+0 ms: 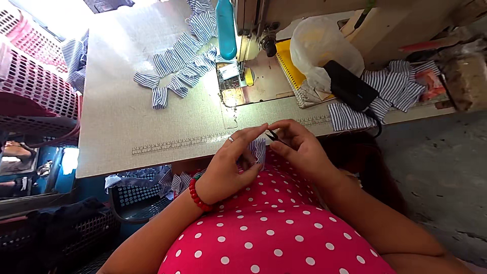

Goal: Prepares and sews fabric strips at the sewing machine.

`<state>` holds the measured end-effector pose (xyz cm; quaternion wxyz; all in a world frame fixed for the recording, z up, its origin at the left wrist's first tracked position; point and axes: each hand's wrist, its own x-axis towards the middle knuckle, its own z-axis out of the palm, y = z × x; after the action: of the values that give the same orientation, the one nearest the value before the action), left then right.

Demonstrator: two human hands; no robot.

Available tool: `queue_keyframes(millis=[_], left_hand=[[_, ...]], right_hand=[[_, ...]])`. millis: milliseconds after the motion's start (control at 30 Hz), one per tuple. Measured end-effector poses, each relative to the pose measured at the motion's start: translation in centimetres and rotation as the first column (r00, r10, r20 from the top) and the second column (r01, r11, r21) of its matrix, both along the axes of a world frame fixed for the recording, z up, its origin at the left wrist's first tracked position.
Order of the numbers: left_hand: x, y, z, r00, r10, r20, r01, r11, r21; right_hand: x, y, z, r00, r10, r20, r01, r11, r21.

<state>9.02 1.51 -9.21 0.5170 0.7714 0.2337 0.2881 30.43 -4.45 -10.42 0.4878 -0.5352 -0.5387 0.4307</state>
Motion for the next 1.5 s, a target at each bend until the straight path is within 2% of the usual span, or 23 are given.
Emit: queue_keyframes(millis=[100,200,267,367,433,500,533,567,633,667,700,733,800,867,900,967,1000,1067,1133,1200,1300,1433,1500], left_hand=[[-0.1,0.1,0.2,1.000,0.001,0.003,-0.001,1.000,-0.001],[-0.4,0.3,0.3,1.000,-0.011,0.011,0.011,1.000,-0.004],[-0.6,0.6,0.4,1.000,-0.024,0.011,0.024,1.000,-0.010],[-1.0,0.9,0.6,0.997,-0.057,0.042,0.058,0.998,-0.014],[-1.3,1.0,1.0,0.996,-0.081,0.045,0.080,0.997,0.004],[-1.5,1.1,1.5,0.995,-0.092,0.035,0.092,0.995,0.026],[-1.6,1.1,1.6,0.994,-0.100,0.042,0.098,0.995,0.033],[-1.7,1.2,1.7,0.993,-0.105,0.050,0.103,0.994,0.036],[-1.8,1.2,1.7,0.991,-0.122,0.058,0.120,0.992,0.036],[-1.8,1.1,1.7,0.989,-0.133,0.060,0.132,0.991,0.031],[-1.8,1.1,1.7,0.988,-0.142,0.063,0.141,0.990,0.024],[-1.7,1.2,1.7,0.987,-0.141,0.072,0.141,0.990,0.018],[-1.8,1.2,1.4,0.989,-0.091,0.112,0.096,0.995,-0.034],[-1.9,1.1,0.7,0.987,0.008,0.159,0.026,0.977,-0.211],[-1.9,1.0,0.3,0.984,0.049,0.169,0.013,0.937,-0.349],[-1.6,0.8,-0.1,0.983,0.089,0.161,0.031,0.782,-0.623],[-1.4,0.7,-0.2,0.982,0.088,0.167,0.056,0.708,-0.704],[-1.1,0.6,-0.3,0.970,0.078,0.228,0.131,0.624,-0.770],[-0.9,0.5,-0.2,0.959,0.086,0.270,0.164,0.609,-0.776],[-0.9,0.5,-0.2,0.961,0.130,0.243,0.098,0.664,-0.741],[-1.0,0.5,-0.1,0.963,0.204,0.176,-0.070,0.821,-0.566],[-1.8,0.9,0.8,0.960,0.238,0.145,-0.207,0.958,-0.200],[-2.2,1.3,1.3,0.967,0.243,0.080,-0.251,0.961,0.117]], right_hand=[[0.4,-0.2,-0.1,0.945,-0.134,0.300,0.085,0.981,0.172],[1.0,-0.1,0.5,0.865,-0.187,0.466,0.062,0.960,0.272],[1.9,0.5,1.1,0.738,-0.227,0.635,0.067,0.962,0.267],[3.6,2.6,0.3,0.489,-0.229,0.842,0.046,0.970,0.237],[4.6,3.7,-0.8,0.415,-0.203,0.887,0.027,0.977,0.211],[4.6,3.5,-0.7,0.475,-0.230,0.849,0.017,0.967,0.253],[4.0,3.2,-0.3,0.559,-0.251,0.790,0.015,0.956,0.293],[3.0,2.7,0.2,0.690,-0.219,0.690,0.013,0.957,0.290],[1.0,1.8,1.1,0.940,0.035,0.338,-0.078,0.991,0.113],[0.1,1.6,1.1,0.982,0.168,0.085,-0.170,0.985,0.014],[-0.7,1.6,0.9,0.963,0.228,-0.145,-0.235,0.971,-0.035],[-1.3,1.5,0.6,0.924,0.229,-0.306,-0.256,0.965,-0.050],[-2.0,1.4,-0.1,0.877,0.184,-0.443,-0.197,0.980,0.016],[-2.2,1.4,-0.3,0.870,0.152,-0.469,-0.101,0.986,0.132],[-2.3,1.5,-0.2,0.876,0.143,-0.461,-0.062,0.980,0.187],[-2.3,1.6,-0.1,0.905,0.142,-0.400,-0.030,0.961,0.274],[-2.4,1.6,0.0,0.923,0.145,-0.356,-0.031,0.951,0.307],[-2.4,1.5,0.0,0.944,0.157,-0.290,-0.047,0.935,0.352],[-2.3,1.5,-0.1,0.958,0.160,-0.238,-0.054,0.916,0.397],[-2.2,1.4,-0.3,0.972,0.132,-0.194,-0.037,0.904,0.426],[-1.8,1.2,-0.5,0.991,0.056,-0.126,0.008,0.891,0.454],[-1.0,1.0,-0.6,0.999,-0.006,-0.037,0.022,0.892,0.451],[-0.5,0.9,-0.5,1.000,0.017,-0.014,-0.010,0.915,0.403]])
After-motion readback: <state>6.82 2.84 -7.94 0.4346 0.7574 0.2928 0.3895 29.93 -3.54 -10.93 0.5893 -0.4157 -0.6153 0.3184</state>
